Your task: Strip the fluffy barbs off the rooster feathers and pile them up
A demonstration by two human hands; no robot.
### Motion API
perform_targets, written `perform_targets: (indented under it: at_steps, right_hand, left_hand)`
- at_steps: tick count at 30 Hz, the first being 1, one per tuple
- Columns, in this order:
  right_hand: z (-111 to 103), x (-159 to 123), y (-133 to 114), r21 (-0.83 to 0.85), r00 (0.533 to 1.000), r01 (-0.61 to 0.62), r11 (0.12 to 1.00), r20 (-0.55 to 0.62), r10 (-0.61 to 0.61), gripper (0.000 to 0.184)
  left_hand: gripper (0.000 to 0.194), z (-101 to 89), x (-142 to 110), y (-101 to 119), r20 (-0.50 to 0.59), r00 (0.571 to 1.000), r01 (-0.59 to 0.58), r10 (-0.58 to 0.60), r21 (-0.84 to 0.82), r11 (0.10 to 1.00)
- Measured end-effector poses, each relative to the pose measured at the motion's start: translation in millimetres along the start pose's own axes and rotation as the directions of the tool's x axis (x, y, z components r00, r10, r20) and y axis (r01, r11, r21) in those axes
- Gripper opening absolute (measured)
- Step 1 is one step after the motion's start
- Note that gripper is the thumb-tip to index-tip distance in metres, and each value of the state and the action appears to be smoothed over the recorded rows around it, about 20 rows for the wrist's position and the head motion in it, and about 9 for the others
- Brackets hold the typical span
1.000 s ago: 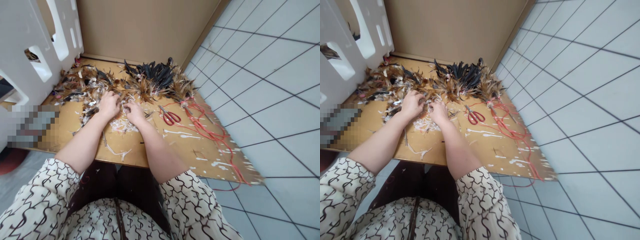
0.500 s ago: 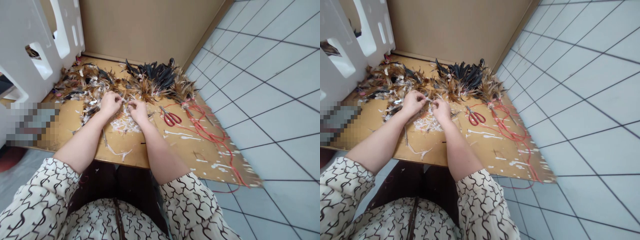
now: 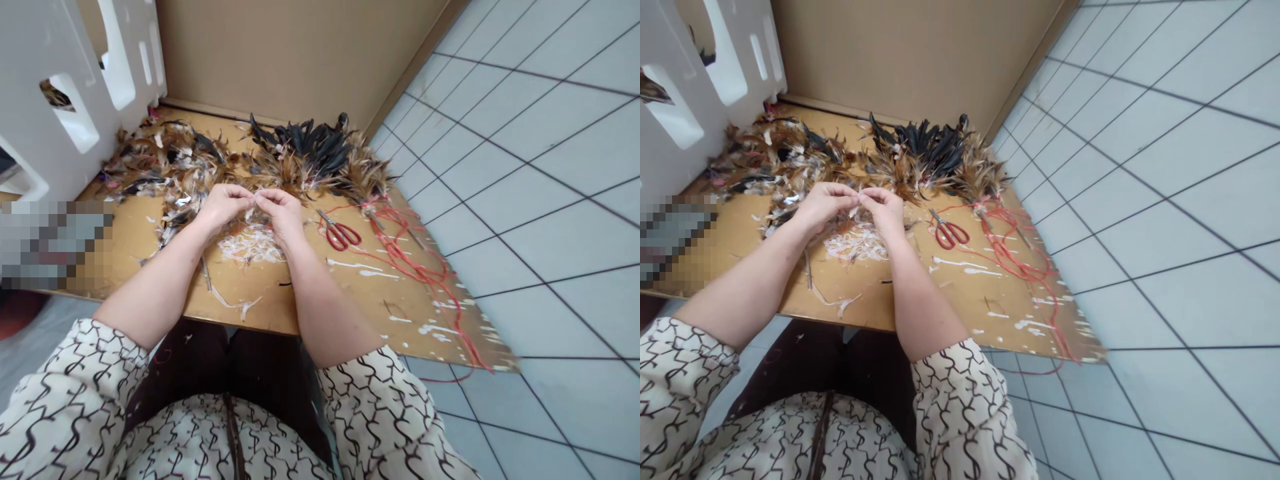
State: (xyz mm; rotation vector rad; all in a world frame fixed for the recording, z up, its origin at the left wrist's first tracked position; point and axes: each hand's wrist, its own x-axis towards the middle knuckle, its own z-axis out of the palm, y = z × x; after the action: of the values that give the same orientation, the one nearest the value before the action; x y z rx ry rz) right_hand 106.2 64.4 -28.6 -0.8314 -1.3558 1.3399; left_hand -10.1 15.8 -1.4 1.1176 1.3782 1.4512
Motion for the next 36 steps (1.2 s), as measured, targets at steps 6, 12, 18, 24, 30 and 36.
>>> perform_targets:
  at_steps: [6,12,18,24,30,36]
  right_hand:
    - [-0.5,1.3,0.8,-0.028,1.0,-0.019,0.999,-0.025,0.018,0.008]
    - [-0.9,-0.3,-0.5,-0.06,0.996,-0.089,0.994,0.014,0.09,0.017]
    - [-4.7,0.4,-1.1,-0.08,0.98,-0.156,0.985,0.113,0.164,0.021]
    - [-7.3,-1.1,-5.3,-0.084,0.965,-0.138,0.987,0.212,0.153,0.015]
    - [-4.4,-3.4,-6.3,-0.181,0.972,-0.11,0.977,0.185,0.144,0.01]
    - [-4.6,-3.8,-6.5,-0.177,0.972,-0.114,0.978,0.185,0.147,0.008]
  left_hand:
    - [0.004,0.7,-1.7,0.2,-0.004,1.0,0.02,-0.02,0.063,0.998]
    - [0.003,-2.9,1.4,-2.6,-0.032,0.999,-0.013,0.017,0.134,0.991]
    - [0.004,-6.0,4.5,-1.6,-0.003,1.0,0.025,-0.024,0.111,0.994]
    - [0.013,-4.9,4.0,3.6,0.041,0.995,0.09,-0.089,-0.013,0.996]
    - [0.015,-2.1,2.0,6.3,0.035,0.984,0.175,-0.173,-0.091,0.98]
    - [0.016,-5.8,4.0,4.3,0.089,0.961,0.273,-0.26,-0.213,0.938]
